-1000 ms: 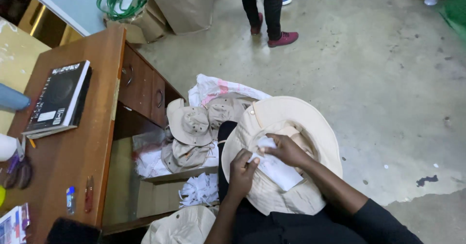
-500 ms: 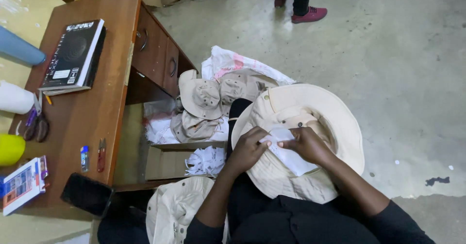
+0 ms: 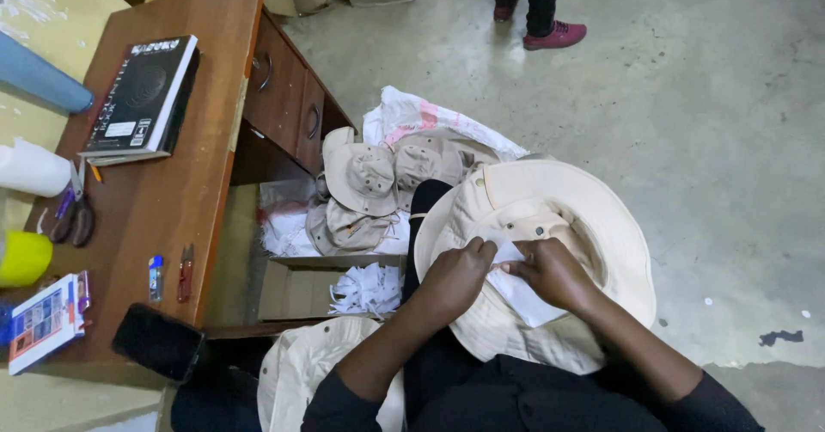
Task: Inspecting a beige bucket hat for quality control by checking the embroidery and interior.
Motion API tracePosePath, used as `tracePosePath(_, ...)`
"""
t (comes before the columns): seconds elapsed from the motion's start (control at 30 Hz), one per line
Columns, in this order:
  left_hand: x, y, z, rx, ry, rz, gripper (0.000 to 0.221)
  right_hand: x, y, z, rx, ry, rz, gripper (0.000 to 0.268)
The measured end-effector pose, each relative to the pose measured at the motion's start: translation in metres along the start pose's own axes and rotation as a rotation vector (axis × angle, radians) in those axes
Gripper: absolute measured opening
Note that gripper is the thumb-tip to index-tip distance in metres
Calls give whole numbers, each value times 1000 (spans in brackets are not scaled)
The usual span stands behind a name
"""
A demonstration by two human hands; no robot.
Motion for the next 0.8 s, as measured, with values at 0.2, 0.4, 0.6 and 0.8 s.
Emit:
tracePosePath(0.2,11,-26,27,-208,191,-16,11,29,-11,-4,-37,-80,-18,24)
tracePosePath(0.4,23,-56,49,155,445,428,14,46,-19,-2,-540,-163,-126,12)
tracePosePath(0.6,38,-59,20,457,306,854,19,46,-24,-6,-566,-153,65,11)
tracePosePath(0.8,46,-54,13,628,234,940,26,73,-47,-55,-357,-178,199,14)
Point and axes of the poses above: each hand's wrist, its own x-axis away from the middle knuckle, its own y-axis out of the palm, z = x × y, the point moved 7 cm from there along -x, towards the middle knuckle, and after that the axes turned 7 degrees about y, right-handed, at the moved point
